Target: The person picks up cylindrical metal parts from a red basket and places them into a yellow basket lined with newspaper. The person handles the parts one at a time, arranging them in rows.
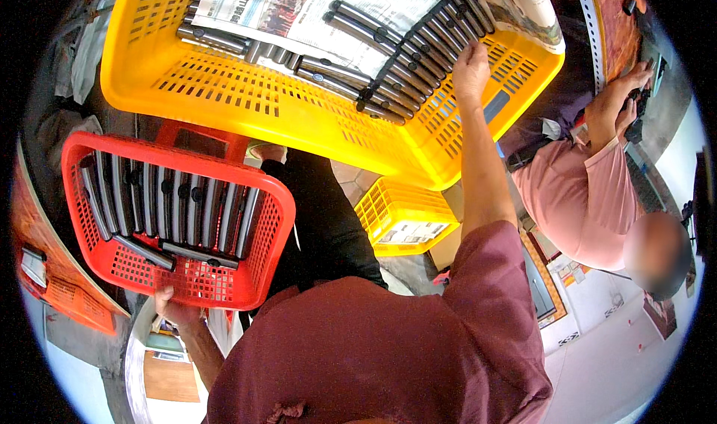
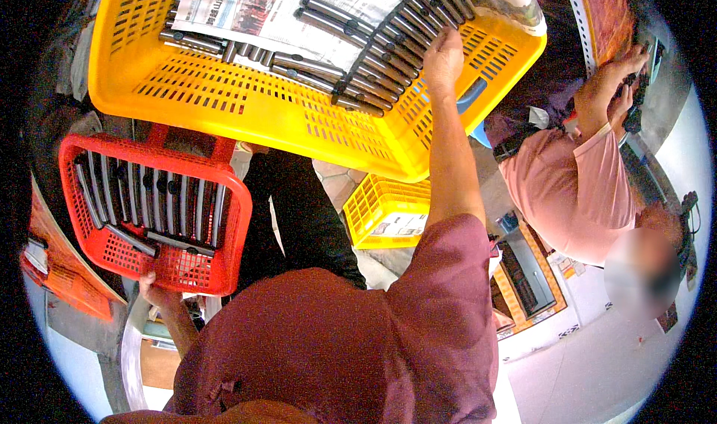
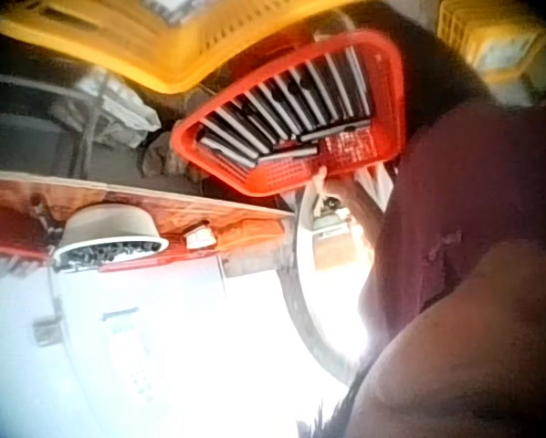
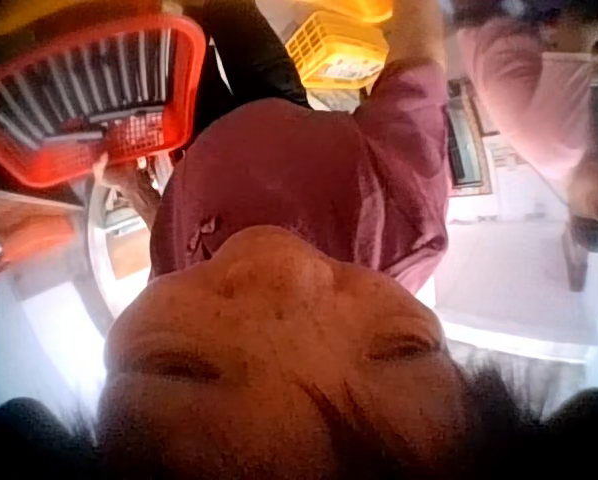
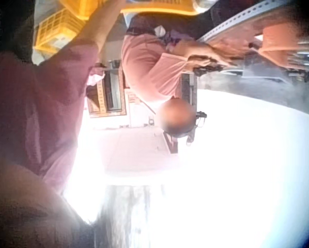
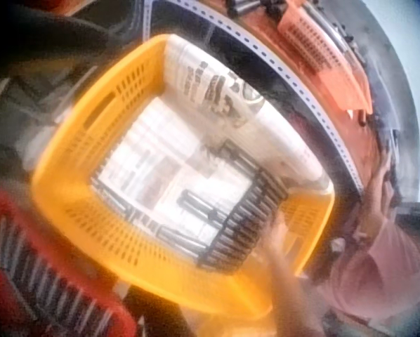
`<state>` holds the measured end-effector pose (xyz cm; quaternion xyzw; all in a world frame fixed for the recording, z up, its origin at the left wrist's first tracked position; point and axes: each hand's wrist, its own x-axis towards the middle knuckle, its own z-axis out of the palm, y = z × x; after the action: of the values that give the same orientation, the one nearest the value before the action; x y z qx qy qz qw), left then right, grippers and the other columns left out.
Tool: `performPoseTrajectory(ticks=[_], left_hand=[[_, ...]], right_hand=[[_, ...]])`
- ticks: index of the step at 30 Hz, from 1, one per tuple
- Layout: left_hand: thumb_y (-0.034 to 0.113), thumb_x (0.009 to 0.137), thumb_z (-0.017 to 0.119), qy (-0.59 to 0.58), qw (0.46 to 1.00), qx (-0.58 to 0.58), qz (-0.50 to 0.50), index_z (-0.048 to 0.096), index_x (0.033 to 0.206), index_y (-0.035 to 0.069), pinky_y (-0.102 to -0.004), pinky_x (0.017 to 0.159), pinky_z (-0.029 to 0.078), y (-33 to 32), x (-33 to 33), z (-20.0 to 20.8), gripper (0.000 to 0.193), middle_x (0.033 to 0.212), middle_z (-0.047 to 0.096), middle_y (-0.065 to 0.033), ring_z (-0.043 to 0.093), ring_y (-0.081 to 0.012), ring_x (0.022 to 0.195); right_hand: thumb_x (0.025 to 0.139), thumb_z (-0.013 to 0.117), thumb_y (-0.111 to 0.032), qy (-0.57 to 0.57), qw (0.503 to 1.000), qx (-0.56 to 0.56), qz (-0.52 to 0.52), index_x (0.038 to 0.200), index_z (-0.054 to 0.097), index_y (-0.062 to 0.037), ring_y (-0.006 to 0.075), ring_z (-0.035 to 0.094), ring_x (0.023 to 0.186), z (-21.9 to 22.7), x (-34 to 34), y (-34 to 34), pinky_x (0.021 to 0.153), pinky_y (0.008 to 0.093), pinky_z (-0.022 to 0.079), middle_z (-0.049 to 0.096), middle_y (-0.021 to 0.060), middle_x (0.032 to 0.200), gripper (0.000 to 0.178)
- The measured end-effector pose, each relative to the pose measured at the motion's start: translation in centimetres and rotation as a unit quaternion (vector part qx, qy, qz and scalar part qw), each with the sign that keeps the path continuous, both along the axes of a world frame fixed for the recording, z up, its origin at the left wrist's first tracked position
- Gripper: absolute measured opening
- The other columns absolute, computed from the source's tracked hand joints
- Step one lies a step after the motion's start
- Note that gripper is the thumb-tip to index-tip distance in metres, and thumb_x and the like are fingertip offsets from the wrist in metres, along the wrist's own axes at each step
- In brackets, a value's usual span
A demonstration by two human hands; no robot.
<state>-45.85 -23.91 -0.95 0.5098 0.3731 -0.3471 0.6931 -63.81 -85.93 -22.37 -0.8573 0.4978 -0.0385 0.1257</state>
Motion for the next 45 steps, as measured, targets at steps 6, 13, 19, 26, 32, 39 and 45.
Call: performPoseTrajectory(ticks=[6, 13, 19, 26, 32, 39, 45], left_hand=[[0.015, 0.068, 0.054, -0.002, 1.000, -0.013, 0.006, 0.045, 0.132, 0.002, -0.0497, 0.098, 0.044, 0.1, -0.4, 0.2, 0.066, 0.124, 0.057, -0.0137, 0.056, -0.0316, 0.112], [0.015, 0.066, 0.054, -0.002, 1.000, 0.001, 0.010, 0.044, 0.133, 0.002, -0.0489, 0.097, 0.045, -0.1, -0.4, 0.1, 0.068, 0.125, 0.055, -0.0137, 0.056, -0.0318, 0.112], [0.017, 0.065, 0.055, 0.007, 1.000, 0.021, 0.011, 0.043, 0.133, 0.003, -0.0496, 0.096, 0.045, -0.4, -0.2, 0.3, 0.071, 0.123, 0.056, -0.0128, 0.056, -0.0321, 0.110], [0.018, 0.065, 0.055, 0.009, 0.999, 0.033, 0.021, 0.044, 0.132, 0.002, -0.0485, 0.096, 0.045, -0.4, -0.4, 0.4, 0.069, 0.122, 0.056, -0.0126, 0.056, -0.0314, 0.110], [0.016, 0.064, 0.055, -0.006, 0.999, 0.014, 0.029, 0.045, 0.131, 0.001, -0.0485, 0.096, 0.045, -0.4, -0.4, 0.0, 0.069, 0.122, 0.057, -0.0127, 0.056, -0.0315, 0.111], [0.016, 0.063, 0.057, 0.000, 0.999, 0.035, 0.029, 0.045, 0.131, 0.001, -0.0487, 0.096, 0.045, -0.5, 0.0, 0.1, 0.070, 0.123, 0.056, -0.0131, 0.056, -0.0319, 0.110], [0.018, 0.064, 0.058, 0.005, 1.000, 0.016, 0.025, 0.044, 0.132, 0.002, -0.0493, 0.095, 0.046, -1.1, 0.0, 0.5, 0.071, 0.121, 0.056, -0.0134, 0.056, -0.0328, 0.110]], right_hand=[[0.093, 0.048, -0.043, 0.174, 0.984, 0.018, 0.043, 0.143, 0.028, -0.0022, 0.0438, 0.033, 0.130, -1.2, -0.6, 3.5, 0.103, 0.0556, 0.032, 0.026, 0.0284, 0.145, 0.067], [0.095, 0.038, -0.048, 0.143, 0.990, 0.000, 0.005, 0.145, 0.024, -0.0020, 0.0395, 0.023, 0.139, -3.6, 1.4, 3.0, 0.107, 0.0546, 0.025, 0.021, 0.0218, 0.151, 0.070], [0.095, 0.041, -0.045, 0.133, 0.991, 0.015, -0.009, 0.145, 0.025, -0.0018, 0.0397, 0.025, 0.137, -4.8, 2.1, 3.0, 0.107, 0.0540, 0.026, 0.024, 0.0242, 0.149, 0.068], [0.084, 0.065, -0.029, 0.018, 0.956, 0.051, 0.287, 0.113, 0.056, -0.0016, 0.0368, 0.053, 0.099, -1.8, 5.6, 6.4, 0.085, 0.0463, 0.044, 0.055, 0.0197, 0.106, 0.041], [0.081, 0.067, -0.029, -0.002, 0.952, 0.069, 0.300, 0.107, 0.058, -0.0022, 0.0347, 0.056, 0.094, -3.0, 7.9, 6.2, 0.082, 0.0444, 0.046, 0.059, 0.0163, 0.099, 0.038], [0.074, 0.072, -0.041, 0.189, 0.889, 0.091, 0.407, 0.106, 0.056, -0.0007, 0.0346, 0.058, 0.101, -2.6, 11.1, 5.5, 0.086, 0.0420, 0.047, 0.060, 0.0168, 0.103, 0.053], [0.076, 0.069, -0.051, 0.253, 0.910, 0.208, 0.253, 0.108, 0.053, 0.0019, 0.0357, 0.062, 0.098, -2.5, 13.5, 7.1, 0.082, 0.0449, 0.051, 0.063, 0.0215, 0.104, 0.063]])
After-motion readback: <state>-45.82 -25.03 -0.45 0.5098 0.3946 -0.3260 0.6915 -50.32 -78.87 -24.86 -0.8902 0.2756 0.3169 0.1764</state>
